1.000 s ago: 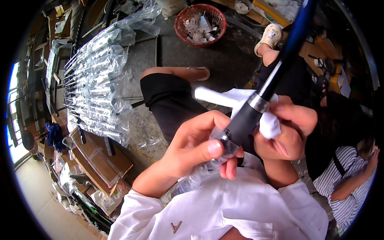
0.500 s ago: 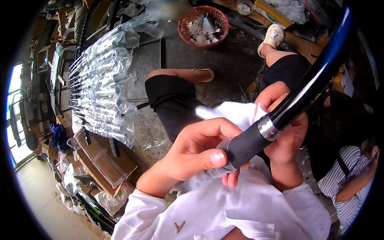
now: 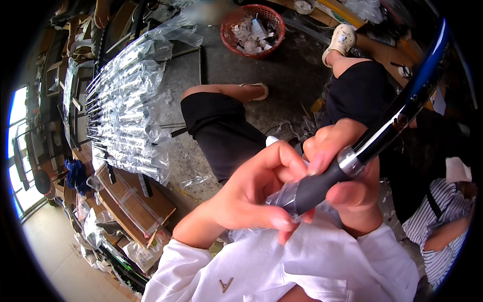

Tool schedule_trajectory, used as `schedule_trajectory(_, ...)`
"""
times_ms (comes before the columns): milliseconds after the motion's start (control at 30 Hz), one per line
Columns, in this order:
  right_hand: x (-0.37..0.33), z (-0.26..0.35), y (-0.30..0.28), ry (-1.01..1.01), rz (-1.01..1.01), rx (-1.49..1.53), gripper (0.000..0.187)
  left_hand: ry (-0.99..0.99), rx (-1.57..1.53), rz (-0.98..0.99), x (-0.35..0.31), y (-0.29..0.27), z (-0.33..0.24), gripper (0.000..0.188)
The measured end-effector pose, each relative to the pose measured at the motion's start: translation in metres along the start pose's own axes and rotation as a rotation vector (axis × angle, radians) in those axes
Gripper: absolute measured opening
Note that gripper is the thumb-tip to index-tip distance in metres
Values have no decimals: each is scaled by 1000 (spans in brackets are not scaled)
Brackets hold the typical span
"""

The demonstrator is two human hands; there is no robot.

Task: The person sits on the floor in a workshop and wraps the handle of a fishing rod with plastic film. They use a white cloth to wipe the handle and smooth the plastic, then place the wrapped rod on a nearby table.

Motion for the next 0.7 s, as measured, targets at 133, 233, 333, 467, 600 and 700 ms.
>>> schedule_trajectory(133, 5, -1, -2, 20, 33, 76, 40, 4, -153, -2, -1, 2, 6, 35)
schedule_trajectory(233, 10, -4, -6, 66, 141, 132, 41, 22, -186, 1, -3, -1, 8, 35)
schedule_trajectory(333, 11, -2, -11, 11, 187, 122, 38, -35, -232, 37, -4, 0, 9, 37)
schedule_trajectory(467, 10, -2, -12, -25, 182, 121, 36, 50, -209, 27, -4, -3, 19, 37)
schedule_trajectory(600, 8, -3, -12, -1, 144, 106, 38, 36, -210, 14, -7, -5, 19, 36)
schedule_trajectory(700, 12, -2, -16, 56, 195, 49, 40, -2, -276, 7, -6, -2, 13, 37)
Point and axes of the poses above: each hand's wrist, its own x-axis towards the middle knuckle, its own y-axis out of the palm, z = x × y, the point moved 1 cm from there along x, towards the middle knuckle, and after that the axes turned 8 degrees about y, right-handed, at the moved point
